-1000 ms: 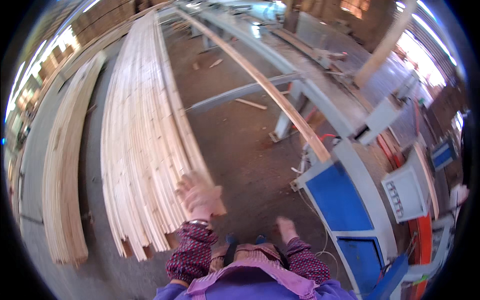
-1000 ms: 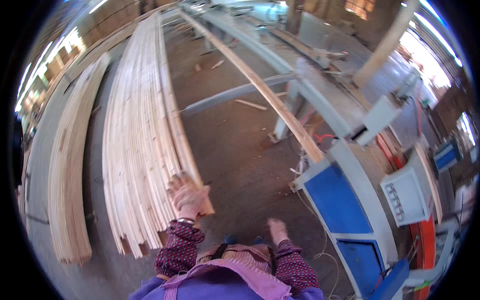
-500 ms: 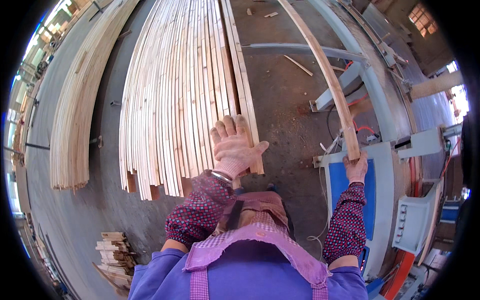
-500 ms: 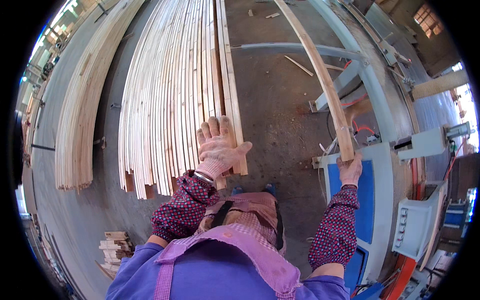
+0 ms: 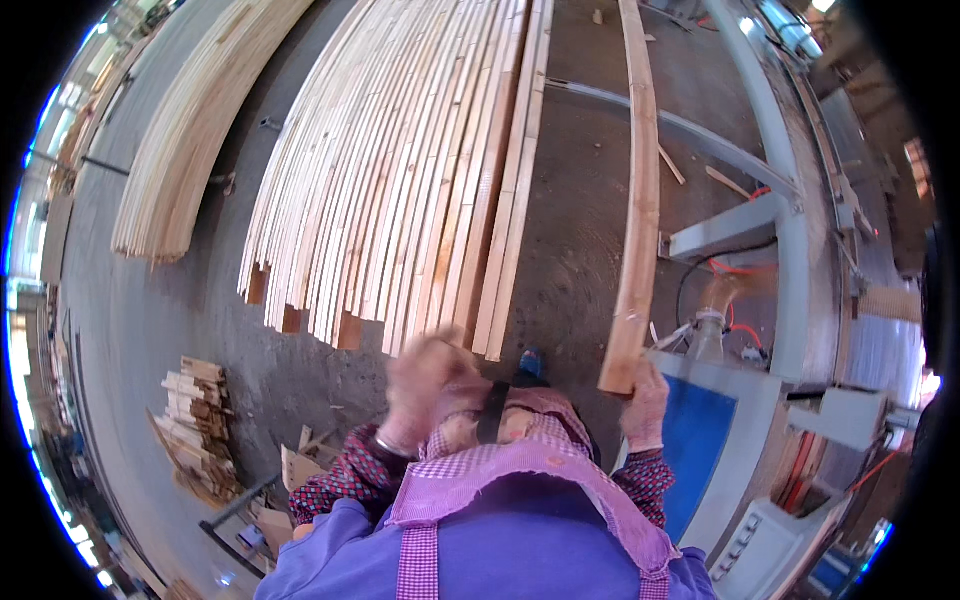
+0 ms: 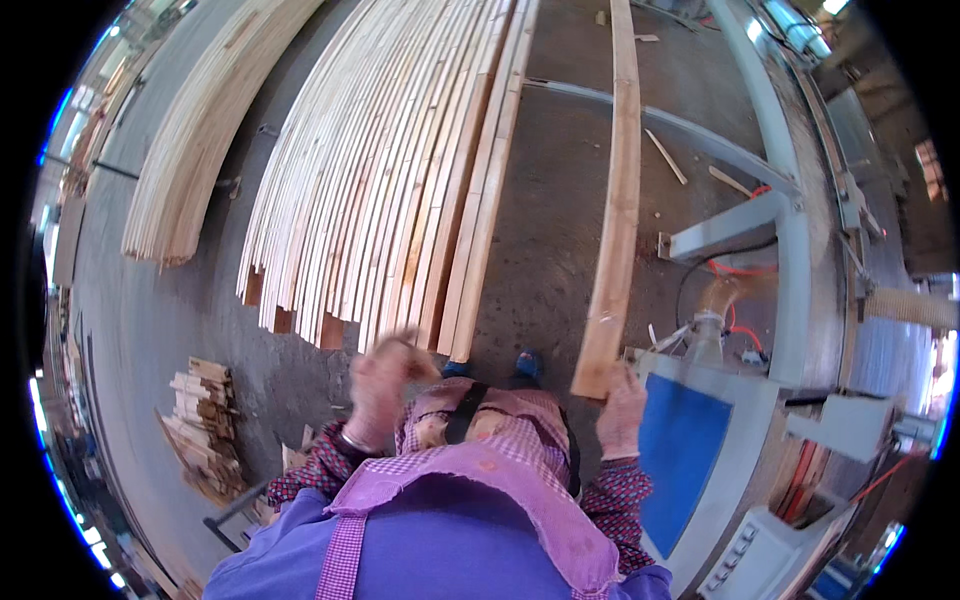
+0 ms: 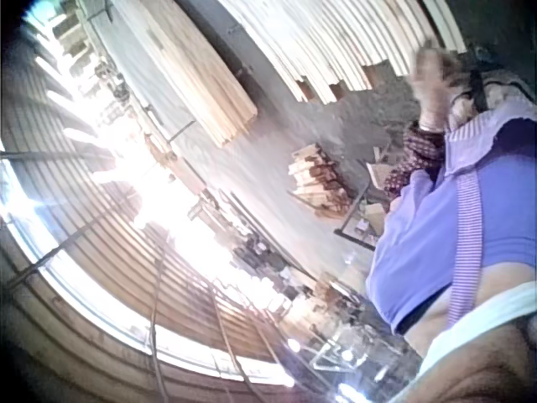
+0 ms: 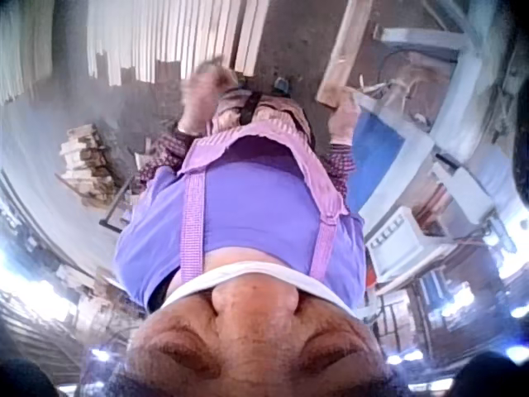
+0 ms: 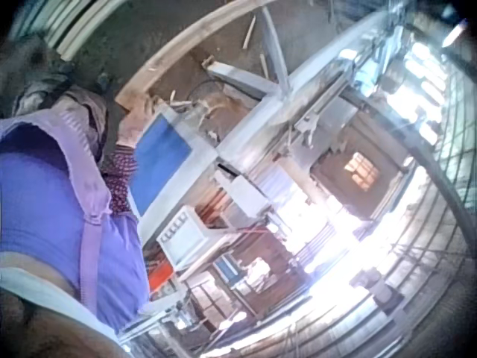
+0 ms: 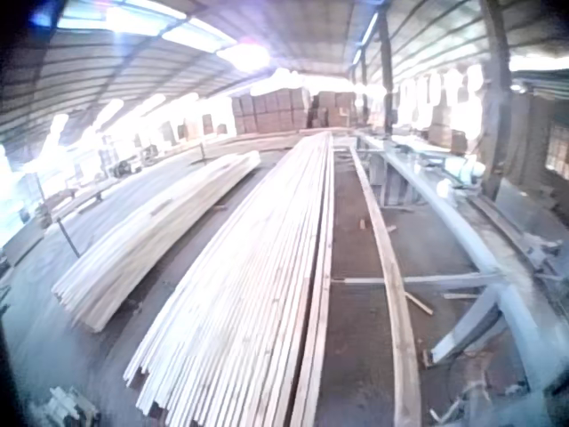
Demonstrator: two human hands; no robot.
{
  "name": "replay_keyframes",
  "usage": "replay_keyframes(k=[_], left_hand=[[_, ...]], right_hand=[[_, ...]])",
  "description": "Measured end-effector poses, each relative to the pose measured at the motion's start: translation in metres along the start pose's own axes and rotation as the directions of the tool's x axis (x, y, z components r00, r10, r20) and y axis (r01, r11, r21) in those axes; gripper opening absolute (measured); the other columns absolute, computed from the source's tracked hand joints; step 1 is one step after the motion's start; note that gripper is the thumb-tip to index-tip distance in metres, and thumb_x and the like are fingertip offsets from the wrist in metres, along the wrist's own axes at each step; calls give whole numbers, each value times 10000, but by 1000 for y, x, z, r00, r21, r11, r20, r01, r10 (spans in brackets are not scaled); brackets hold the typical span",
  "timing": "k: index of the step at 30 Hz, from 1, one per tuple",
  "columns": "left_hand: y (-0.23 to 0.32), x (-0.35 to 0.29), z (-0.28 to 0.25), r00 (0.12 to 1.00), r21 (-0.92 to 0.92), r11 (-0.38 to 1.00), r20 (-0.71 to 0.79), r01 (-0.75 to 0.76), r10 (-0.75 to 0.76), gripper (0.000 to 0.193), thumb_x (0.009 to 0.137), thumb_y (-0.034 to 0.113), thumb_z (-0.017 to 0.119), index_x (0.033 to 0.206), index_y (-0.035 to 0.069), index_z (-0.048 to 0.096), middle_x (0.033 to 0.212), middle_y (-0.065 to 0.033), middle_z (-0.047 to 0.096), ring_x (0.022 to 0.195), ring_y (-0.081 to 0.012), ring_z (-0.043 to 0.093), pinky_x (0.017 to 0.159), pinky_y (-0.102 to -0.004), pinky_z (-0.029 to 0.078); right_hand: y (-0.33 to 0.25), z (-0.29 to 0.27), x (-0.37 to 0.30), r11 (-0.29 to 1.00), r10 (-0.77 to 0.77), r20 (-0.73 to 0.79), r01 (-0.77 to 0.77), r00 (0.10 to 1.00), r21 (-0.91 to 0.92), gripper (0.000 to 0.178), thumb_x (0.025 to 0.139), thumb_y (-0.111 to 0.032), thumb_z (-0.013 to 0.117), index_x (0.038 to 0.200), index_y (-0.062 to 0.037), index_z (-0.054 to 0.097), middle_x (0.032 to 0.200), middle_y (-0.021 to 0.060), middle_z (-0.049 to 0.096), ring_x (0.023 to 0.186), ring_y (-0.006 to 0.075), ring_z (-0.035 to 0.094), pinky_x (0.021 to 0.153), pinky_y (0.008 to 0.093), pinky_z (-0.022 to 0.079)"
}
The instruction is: The person picks up long wooden planks from a large stack and places them onto a metal rack. They then use a green air nozzle to blow dust off the planks and the rack. The person continues to move planks from the stack to the rack, organizing them in a pile.
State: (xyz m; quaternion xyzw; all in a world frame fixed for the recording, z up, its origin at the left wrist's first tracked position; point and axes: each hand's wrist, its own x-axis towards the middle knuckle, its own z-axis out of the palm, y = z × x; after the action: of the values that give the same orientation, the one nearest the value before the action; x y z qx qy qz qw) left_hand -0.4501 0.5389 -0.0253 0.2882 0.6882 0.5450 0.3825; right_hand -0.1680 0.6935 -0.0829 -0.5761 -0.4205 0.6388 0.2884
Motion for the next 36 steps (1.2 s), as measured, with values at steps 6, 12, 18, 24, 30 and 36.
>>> replay_keyframes(k=[6,12,18,24,30,36], left_hand=[[-51,-25,93,793,440,689,507,-576,339,303,924,140,502,1208,42,540,1182,-157,556,1090,-238,566,946,-313,438],[-45,-10,157,804,-580,579,260,573,-535,327,943,183,485,1226,26,531,1019,-131,614,904,-171,631,707,-274,518],[-52,-19,163,766,-816,341,181,467,-616,340,936,246,533,1161,-9,536,1062,-139,596,946,-226,628,782,-331,566],[-59,-26,140,888,-950,-117,312,289,-337,449,966,282,503,1309,10,400,1079,-142,579,938,-236,623,802,-328,566],[-63,-18,117,929,-834,-538,286,122,-233,501,942,338,539,1332,53,406,1200,-185,540,1007,-240,576,851,-349,515],[-55,-15,118,902,-976,-137,210,169,-378,492,911,356,588,1296,76,463,1192,-150,547,985,-276,585,823,-387,519]], right_hand=[[-37,31,69,991,17,405,-69,914,114,441,974,-374,435,1199,-13,553,1039,87,637,902,175,627,764,326,516],[-78,84,165,946,-32,583,-163,812,280,492,974,-428,416,1253,-25,460,1086,132,592,888,230,622,753,375,541],[-72,127,180,857,-4,558,-284,830,429,436,937,-317,534,1225,-10,418,1060,167,564,775,257,605,686,415,561],[-92,168,163,996,-55,356,78,933,-49,447,896,-304,574,1193,12,463,909,137,614,776,252,626,727,368,545],[-85,207,165,607,-366,196,393,910,-691,665,865,-540,555,1093,84,558,998,217,637,960,353,593,845,430,438],[-108,220,192,667,-282,273,392,920,-634,767,893,-628,431,1097,95,583,1020,253,603,956,363,562,864,404,419]])
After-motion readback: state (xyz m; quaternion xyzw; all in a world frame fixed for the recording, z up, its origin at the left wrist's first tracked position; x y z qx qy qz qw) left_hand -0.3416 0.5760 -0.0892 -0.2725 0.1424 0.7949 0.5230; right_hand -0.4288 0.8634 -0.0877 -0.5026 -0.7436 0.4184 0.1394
